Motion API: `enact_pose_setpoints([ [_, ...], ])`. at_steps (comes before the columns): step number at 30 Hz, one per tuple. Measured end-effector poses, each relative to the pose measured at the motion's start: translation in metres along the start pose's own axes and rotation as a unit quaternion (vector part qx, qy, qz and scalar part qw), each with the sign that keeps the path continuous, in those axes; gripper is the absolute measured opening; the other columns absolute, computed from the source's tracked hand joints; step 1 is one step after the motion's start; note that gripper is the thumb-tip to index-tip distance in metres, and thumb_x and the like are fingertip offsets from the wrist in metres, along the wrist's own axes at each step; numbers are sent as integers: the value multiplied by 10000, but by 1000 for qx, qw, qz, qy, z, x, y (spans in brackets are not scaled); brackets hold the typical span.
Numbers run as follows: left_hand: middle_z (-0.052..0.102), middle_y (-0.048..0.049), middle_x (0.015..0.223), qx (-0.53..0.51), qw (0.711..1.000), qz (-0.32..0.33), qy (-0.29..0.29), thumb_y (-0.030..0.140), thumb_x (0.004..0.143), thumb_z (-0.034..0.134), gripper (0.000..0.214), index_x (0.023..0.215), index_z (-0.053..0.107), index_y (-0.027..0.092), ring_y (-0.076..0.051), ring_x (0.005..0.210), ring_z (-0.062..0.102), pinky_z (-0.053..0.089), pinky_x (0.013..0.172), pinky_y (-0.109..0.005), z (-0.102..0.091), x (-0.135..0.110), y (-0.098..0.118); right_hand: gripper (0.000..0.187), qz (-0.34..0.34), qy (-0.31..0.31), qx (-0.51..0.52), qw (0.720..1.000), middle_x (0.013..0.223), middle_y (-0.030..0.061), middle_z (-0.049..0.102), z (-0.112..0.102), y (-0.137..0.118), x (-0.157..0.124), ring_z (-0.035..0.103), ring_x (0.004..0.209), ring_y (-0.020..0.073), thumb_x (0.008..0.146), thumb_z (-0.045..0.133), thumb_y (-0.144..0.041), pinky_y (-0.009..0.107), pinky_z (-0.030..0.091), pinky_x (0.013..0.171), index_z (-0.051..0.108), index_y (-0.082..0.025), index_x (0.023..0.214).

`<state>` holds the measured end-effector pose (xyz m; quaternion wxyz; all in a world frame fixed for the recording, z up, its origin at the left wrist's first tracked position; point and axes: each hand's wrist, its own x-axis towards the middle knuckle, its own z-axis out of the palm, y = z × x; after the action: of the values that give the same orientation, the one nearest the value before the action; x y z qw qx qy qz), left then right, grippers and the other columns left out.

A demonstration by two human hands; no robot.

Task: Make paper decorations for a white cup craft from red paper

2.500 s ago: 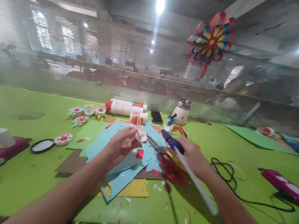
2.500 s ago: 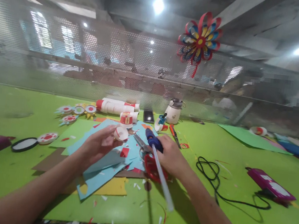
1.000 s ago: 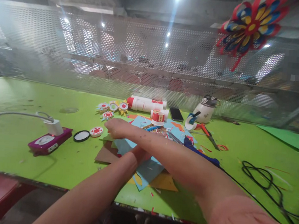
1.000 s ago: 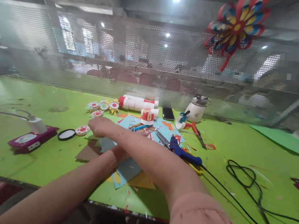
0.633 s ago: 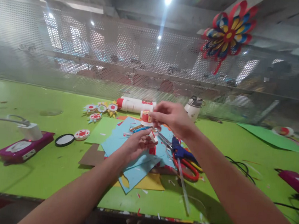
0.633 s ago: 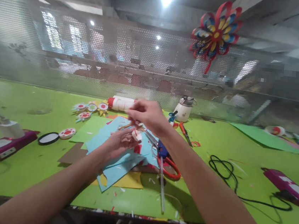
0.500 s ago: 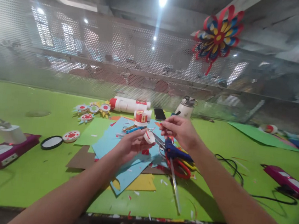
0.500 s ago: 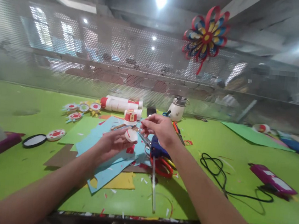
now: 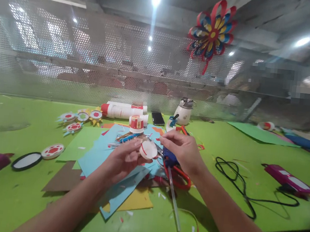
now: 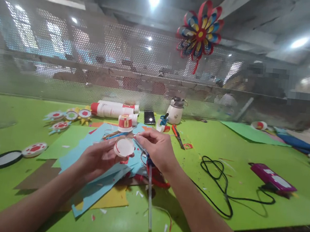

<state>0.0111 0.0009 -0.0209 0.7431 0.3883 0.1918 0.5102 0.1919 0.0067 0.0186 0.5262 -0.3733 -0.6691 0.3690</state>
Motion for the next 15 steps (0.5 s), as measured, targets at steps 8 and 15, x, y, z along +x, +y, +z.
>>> enact_pose_setpoints([
  [8,652,-86,913,26,999,17,-8,214,785,624,189,947,652,121,-185,806,629,519,720,-317,5,-2,0,100,2,10,31,999,687,-2,633,12,8,-5,581,647,127,710,699,-271,296,497,664,661,-178,709],
  [15,638,-90,930,41,999,22,-16,212,797,613,183,952,641,120,-185,810,616,524,724,-322,3,-2,-1,173,32,10,48,998,665,1,629,13,14,-5,569,614,124,691,724,-317,278,470,618,640,-165,700],
])
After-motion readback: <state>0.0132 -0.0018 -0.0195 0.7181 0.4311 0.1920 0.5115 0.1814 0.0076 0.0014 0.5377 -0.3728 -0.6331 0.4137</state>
